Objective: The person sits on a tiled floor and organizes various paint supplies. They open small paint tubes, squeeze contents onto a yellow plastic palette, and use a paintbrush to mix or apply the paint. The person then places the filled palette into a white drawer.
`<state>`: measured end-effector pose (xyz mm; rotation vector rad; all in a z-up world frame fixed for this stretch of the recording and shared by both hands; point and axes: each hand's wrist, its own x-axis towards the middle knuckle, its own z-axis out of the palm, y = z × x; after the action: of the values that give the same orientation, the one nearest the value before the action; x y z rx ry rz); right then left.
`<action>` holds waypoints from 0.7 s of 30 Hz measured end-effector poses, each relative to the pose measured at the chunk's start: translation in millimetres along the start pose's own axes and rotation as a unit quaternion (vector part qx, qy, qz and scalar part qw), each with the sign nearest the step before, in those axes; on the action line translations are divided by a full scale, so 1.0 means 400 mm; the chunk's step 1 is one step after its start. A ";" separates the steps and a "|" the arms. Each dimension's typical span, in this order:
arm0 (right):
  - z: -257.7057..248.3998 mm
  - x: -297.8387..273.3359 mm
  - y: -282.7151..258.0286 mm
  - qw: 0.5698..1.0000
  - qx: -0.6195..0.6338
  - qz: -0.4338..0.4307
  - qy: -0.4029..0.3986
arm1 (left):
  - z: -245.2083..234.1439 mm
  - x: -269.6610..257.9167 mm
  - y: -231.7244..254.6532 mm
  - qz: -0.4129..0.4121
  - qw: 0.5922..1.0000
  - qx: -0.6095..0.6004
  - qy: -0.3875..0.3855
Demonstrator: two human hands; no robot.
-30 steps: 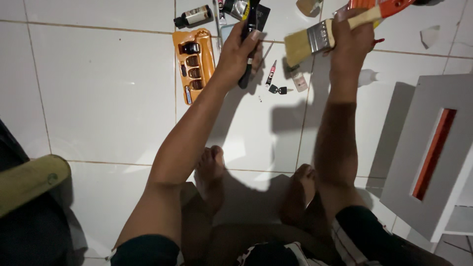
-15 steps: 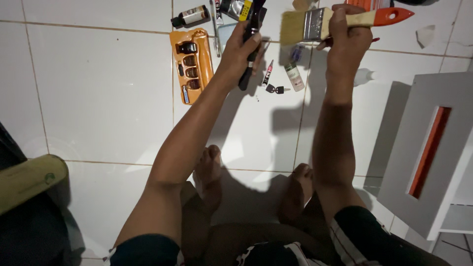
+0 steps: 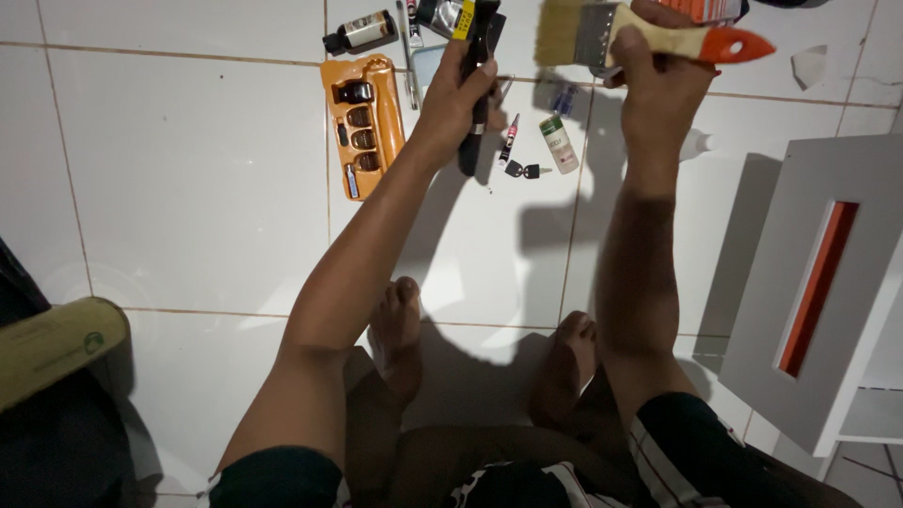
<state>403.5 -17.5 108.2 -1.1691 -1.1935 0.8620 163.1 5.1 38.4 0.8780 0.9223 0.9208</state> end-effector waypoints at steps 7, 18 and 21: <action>0.029 0.001 -0.034 0.993 -0.040 -0.103 -0.038 | 0.010 -0.002 0.009 -0.020 0.997 0.065 -0.023; 0.039 0.011 0.007 0.997 -0.003 -0.048 -0.063 | 0.005 -0.025 0.056 -0.064 0.993 0.102 -0.008; 0.044 0.024 0.015 0.989 -0.070 -0.084 -0.100 | -0.012 -0.016 0.038 -0.019 0.989 0.144 -0.025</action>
<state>388.9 -3.2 104.0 -1.0949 -1.5154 0.7913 152.9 5.3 52.2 1.1199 1.0409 0.7404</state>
